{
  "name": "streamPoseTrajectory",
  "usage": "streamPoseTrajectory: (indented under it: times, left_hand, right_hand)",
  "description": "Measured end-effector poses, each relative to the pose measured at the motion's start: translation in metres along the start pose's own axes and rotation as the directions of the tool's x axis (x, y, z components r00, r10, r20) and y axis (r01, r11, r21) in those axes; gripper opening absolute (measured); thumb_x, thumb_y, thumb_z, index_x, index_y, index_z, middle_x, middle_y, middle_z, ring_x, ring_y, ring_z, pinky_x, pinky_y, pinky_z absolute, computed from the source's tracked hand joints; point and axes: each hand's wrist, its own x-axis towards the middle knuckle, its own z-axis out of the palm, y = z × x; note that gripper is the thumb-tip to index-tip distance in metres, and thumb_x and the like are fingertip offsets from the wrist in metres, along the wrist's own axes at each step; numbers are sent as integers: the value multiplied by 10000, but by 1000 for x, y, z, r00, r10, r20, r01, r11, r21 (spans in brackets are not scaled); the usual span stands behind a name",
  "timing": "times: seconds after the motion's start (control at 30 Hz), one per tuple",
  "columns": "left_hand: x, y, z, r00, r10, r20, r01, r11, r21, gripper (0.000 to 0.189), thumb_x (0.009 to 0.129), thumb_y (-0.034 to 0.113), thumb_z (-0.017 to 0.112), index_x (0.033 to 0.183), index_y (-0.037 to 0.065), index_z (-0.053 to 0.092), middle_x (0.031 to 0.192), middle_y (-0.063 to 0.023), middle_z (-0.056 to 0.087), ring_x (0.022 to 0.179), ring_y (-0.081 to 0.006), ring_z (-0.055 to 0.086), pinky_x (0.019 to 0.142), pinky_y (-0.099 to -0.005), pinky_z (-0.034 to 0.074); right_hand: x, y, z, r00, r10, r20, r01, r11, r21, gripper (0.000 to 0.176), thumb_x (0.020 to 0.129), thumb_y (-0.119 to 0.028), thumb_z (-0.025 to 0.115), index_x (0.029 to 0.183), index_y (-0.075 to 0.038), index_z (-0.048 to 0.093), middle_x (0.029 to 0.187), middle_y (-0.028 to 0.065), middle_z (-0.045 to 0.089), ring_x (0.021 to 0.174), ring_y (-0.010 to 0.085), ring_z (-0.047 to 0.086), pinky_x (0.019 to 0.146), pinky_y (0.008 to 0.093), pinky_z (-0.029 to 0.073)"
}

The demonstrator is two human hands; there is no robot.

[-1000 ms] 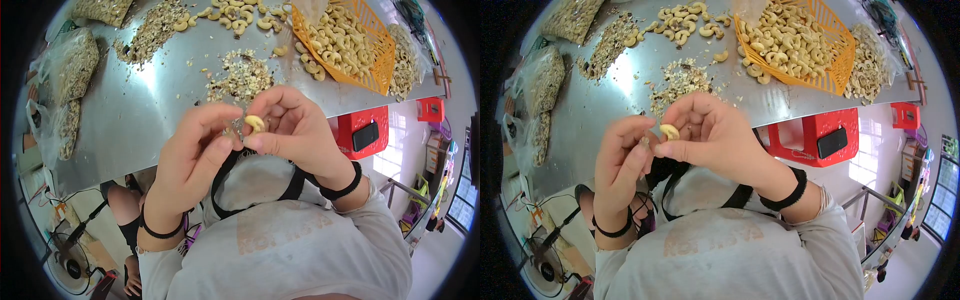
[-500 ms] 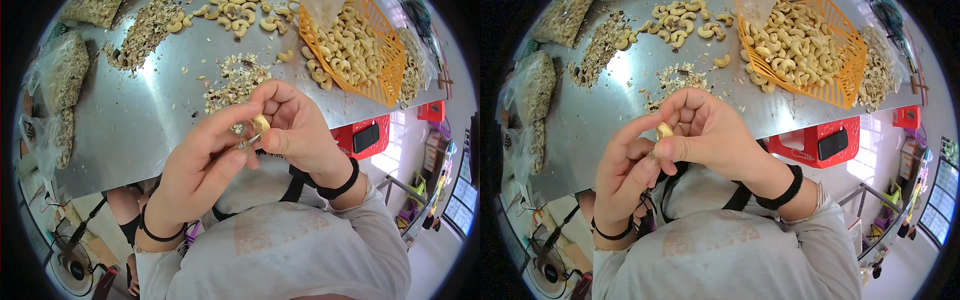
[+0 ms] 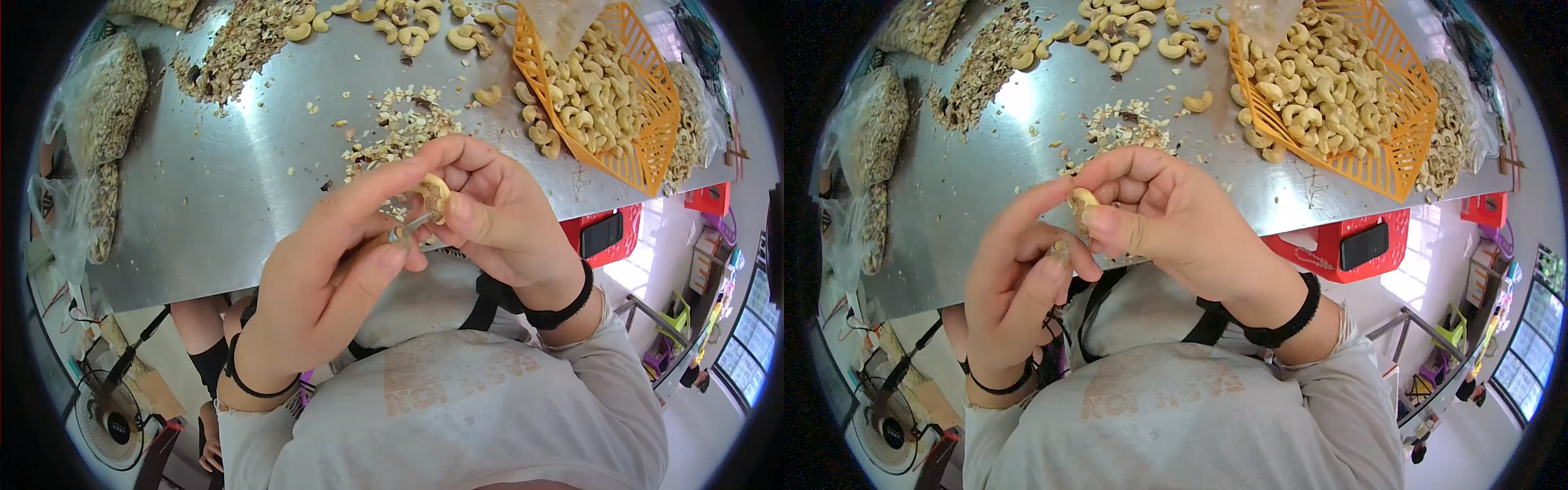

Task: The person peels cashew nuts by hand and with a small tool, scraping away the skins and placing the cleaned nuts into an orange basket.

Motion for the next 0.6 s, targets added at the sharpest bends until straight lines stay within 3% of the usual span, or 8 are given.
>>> streamPoseTrajectory:
  times: [0.1, 0.23, 0.37, 0.43, 0.47, 0.53, 0.6]
  left_hand:
    - [0, -2, 4, 998, 61, 15, -63, 994, 91, 409, 805, 47, 426, 1194, -38, 332, 755, -98, 554, 648, -78, 483, 566, -166, 359]
    - [2, -6, 0, 986, 152, 70, -164, 961, 224, 421, 782, -12, 428, 1195, -43, 350, 829, -107, 565, 723, -115, 526, 642, -206, 406]
    - [2, -5, 2, 980, 198, 37, -199, 929, 312, 410, 765, -42, 435, 1173, -35, 392, 880, -109, 574, 711, -117, 538, 639, -225, 424]
    - [3, -7, 2, 954, 295, 48, -278, 817, 505, 489, 685, -40, 538, 1159, 23, 433, 861, -138, 583, 687, -250, 576, 582, -266, 451]
    - [4, -9, 2, 954, 296, 47, -278, 817, 505, 489, 685, -40, 538, 1159, 23, 433, 861, -138, 583, 687, -250, 576, 582, -266, 451]
    - [6, -11, 4, 900, 435, 33, -356, 688, 632, 470, 659, -43, 556, 1118, 26, 479, 805, -121, 590, 628, -230, 566, 537, -257, 444]
    - [5, -10, 7, 896, 444, 11, -343, 677, 651, 459, 653, -47, 558, 1102, 27, 494, 785, -117, 588, 613, -224, 561, 525, -252, 441]
  right_hand:
    - [-1, 2, -1, 999, 10, 44, -14, 996, 88, 244, 765, -123, 591, 954, -21, 475, 800, 55, 541, 650, 135, 530, 587, 230, 429]
    - [-1, 4, -2, 1000, -9, 28, 7, 997, 75, 235, 767, -128, 589, 942, -22, 475, 793, 54, 539, 646, 149, 532, 582, 236, 431]
    - [-3, 7, 0, 998, -54, -10, 55, 998, 44, 218, 761, -114, 595, 921, -25, 477, 794, 47, 541, 659, 136, 537, 599, 232, 443]
    - [-3, 7, 0, 998, -62, -34, 64, 997, 53, 214, 758, -108, 599, 913, -25, 478, 795, 45, 542, 666, 129, 539, 607, 229, 447]
    - [-2, 7, -1, 996, -79, -32, 80, 996, 38, 211, 754, -101, 602, 907, -23, 479, 801, 44, 545, 675, 122, 541, 617, 224, 449]
    - [-2, 7, -1, 995, -95, -30, 96, 995, 24, 209, 750, -93, 605, 902, -22, 480, 807, 43, 548, 684, 114, 543, 627, 219, 452]
    - [-2, 7, -1, 992, -121, -24, 121, 992, 29, 209, 746, -88, 609, 898, -19, 482, 822, 43, 552, 698, 109, 546, 632, 211, 451]
